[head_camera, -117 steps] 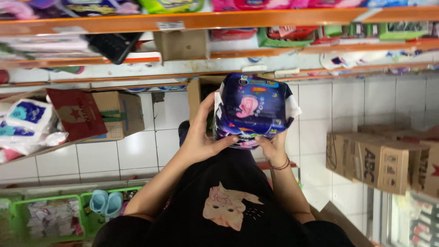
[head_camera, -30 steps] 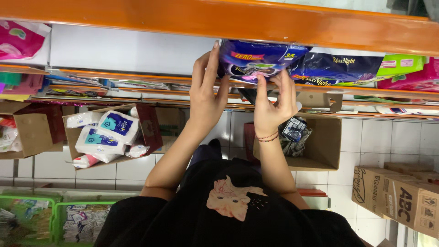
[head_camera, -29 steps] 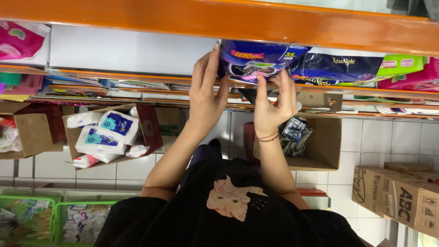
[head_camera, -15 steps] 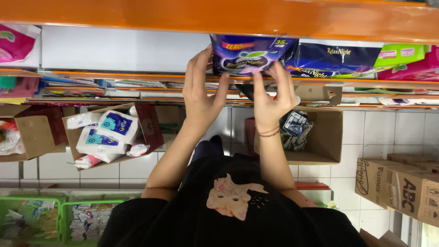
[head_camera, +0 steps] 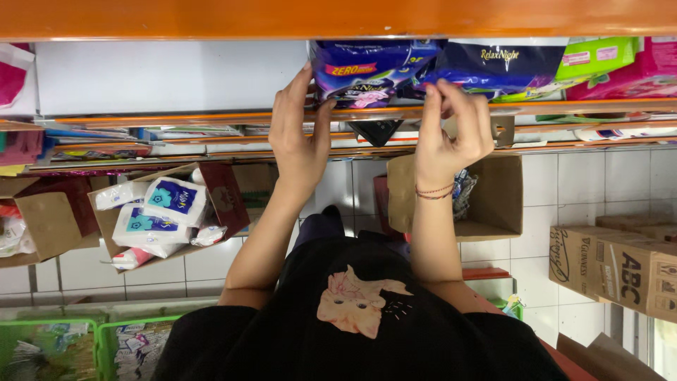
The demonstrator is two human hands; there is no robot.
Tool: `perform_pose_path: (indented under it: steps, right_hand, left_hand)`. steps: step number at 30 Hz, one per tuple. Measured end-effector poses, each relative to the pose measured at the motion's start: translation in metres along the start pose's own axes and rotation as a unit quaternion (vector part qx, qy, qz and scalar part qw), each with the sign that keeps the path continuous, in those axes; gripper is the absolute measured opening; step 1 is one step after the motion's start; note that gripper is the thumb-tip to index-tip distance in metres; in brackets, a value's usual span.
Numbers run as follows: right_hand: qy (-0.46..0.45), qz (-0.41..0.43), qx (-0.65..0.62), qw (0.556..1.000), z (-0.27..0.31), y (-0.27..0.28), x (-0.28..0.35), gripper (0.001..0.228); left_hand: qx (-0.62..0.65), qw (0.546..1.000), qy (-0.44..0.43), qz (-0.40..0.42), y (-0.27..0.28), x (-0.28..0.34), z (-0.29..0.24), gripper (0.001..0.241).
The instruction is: The person wipes various packages of feminine hygiene products with a cloth, scans them using a handheld barcode scanner, and organizes them on a store shelf.
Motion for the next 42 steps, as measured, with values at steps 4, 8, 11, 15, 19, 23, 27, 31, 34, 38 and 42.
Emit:
perform_pose_path:
  steps: [4,8,11,15,19,23,27,31,34,38,42]
  right_hand:
    - [-0.005,-0.001,-0.008,1.0,0.001,0.0,-0.001,0.013]
    - [-0.016,0.015,-0.027,0.999,-0.003,0.0,0.0,0.015]
    - [-0.039,0.036,-0.059,0.997,-0.008,0.009,0.006,0.017]
    - [-0.067,0.058,-0.083,0.993,-0.019,0.035,0.018,0.016]
    - [-0.118,0.056,-0.121,0.984,-0.044,0.075,0.036,0.011]
    - [-0.249,0.011,-0.127,0.96,-0.097,0.128,0.061,0.008]
    - [-0.305,-0.047,-0.078,0.948,-0.158,0.194,0.085,0.008]
    - [-0.342,-0.092,0.005,0.935,-0.215,0.266,0.112,0.008]
    - [-0.365,-0.108,0.078,0.921,-0.254,0.313,0.135,0.008]
    - [-0.39,-0.134,0.139,0.9,-0.304,0.36,0.172,0.006]
    - [-0.411,-0.135,0.181,0.883,-0.352,0.385,0.207,0.005]
  left_hand:
    - [0.016,1.0,-0.005,0.01,0.0,0.001,-0.002,0.06]
    - [0.011,1.0,-0.014,0.013,0.001,0.006,-0.001,0.067]
    - [0.0,0.999,-0.045,-0.023,0.004,0.02,-0.002,0.071]
    - [0.006,0.995,-0.096,-0.028,-0.002,0.051,-0.014,0.059]
    - [0.06,0.991,-0.092,0.075,-0.024,0.088,-0.037,0.046]
    - [0.133,0.971,-0.074,0.182,-0.068,0.125,-0.064,0.037]
    - [0.172,0.937,-0.083,0.293,-0.116,0.163,-0.089,0.031]
    - [0.21,0.901,-0.092,0.369,-0.166,0.208,-0.107,0.024]
    - [0.209,0.878,-0.087,0.422,-0.204,0.249,-0.111,0.023]
    - [0.182,0.846,-0.068,0.497,-0.254,0.322,-0.101,0.023]
    - [0.117,0.819,-0.009,0.562,-0.317,0.408,-0.061,0.022]
Point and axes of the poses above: each hand's wrist, its own x-axis away from the middle knuckle, its own y-axis out of the back of the hand, z = x × y, the point moved 3 cm from there along -x, towards the middle knuckle, and after that the axes turned 13 degrees about -z, right-handed, at the moved point
